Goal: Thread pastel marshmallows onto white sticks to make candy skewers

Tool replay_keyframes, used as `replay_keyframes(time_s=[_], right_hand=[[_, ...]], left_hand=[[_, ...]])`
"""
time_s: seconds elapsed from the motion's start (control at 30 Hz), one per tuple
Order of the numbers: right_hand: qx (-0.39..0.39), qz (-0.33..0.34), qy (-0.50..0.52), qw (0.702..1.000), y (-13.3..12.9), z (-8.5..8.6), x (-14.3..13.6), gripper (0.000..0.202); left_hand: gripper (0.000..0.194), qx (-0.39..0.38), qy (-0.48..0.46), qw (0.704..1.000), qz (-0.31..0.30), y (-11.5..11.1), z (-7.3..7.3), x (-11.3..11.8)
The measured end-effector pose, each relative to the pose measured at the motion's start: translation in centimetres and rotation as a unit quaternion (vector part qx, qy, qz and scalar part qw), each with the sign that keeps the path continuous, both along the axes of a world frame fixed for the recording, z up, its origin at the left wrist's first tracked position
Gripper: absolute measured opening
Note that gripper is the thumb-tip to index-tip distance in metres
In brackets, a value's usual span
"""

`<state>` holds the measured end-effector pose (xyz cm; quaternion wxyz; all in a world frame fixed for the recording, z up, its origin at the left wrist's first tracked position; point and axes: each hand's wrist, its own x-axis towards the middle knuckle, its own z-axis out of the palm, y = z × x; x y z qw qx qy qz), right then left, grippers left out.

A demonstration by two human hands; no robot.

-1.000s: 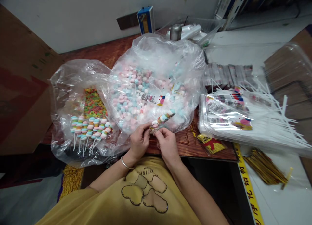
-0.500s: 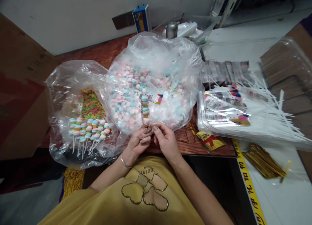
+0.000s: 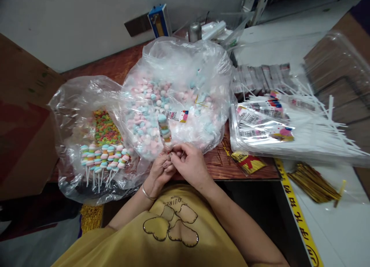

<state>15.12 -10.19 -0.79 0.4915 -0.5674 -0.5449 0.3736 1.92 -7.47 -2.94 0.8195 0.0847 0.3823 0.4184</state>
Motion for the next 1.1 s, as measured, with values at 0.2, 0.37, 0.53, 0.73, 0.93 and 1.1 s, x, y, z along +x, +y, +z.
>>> replay_keyframes(time_s=[0.2, 0.37, 0.53, 0.73, 0.93, 1.1], right_hand=[[-0.058, 0.051, 0.054, 0.996, 0.7, -0.3, 0.6, 0.014], [-0.054, 0.044, 0.068, 0.995, 1.2, -0.8, 0.5, 0.015], [-0.113, 0.048, 0.237, 0.964, 1.4, -1.4, 0.1, 0.027], [-0.083, 0.048, 0.197, 0.976, 1.3, -1.5, 0.3, 0.024], [-0.045, 0.043, 0.122, 0.991, 1.2, -1.6, 0.1, 0.019], [-0.002, -0.006, -0.017, 1.000, 0.7, -0.9, -0.4, 0.010]], left_hand=[[0.017, 0.013, -0.039, 0.999, -0.010, -0.2, -0.6, 0.1], [0.019, -0.033, -0.053, 0.998, 0.003, -0.3, -0.1, 0.3], [0.032, -0.061, -0.093, 0.993, 0.037, -0.5, 1.0, 0.3], [0.035, -0.076, -0.130, 0.987, 0.062, -0.5, 1.1, -0.1], [0.032, -0.075, -0.108, 0.989, 0.064, -0.3, 0.8, 0.1], [0.013, -0.002, -0.036, 0.999, 0.038, -0.2, -0.2, 0.7]])
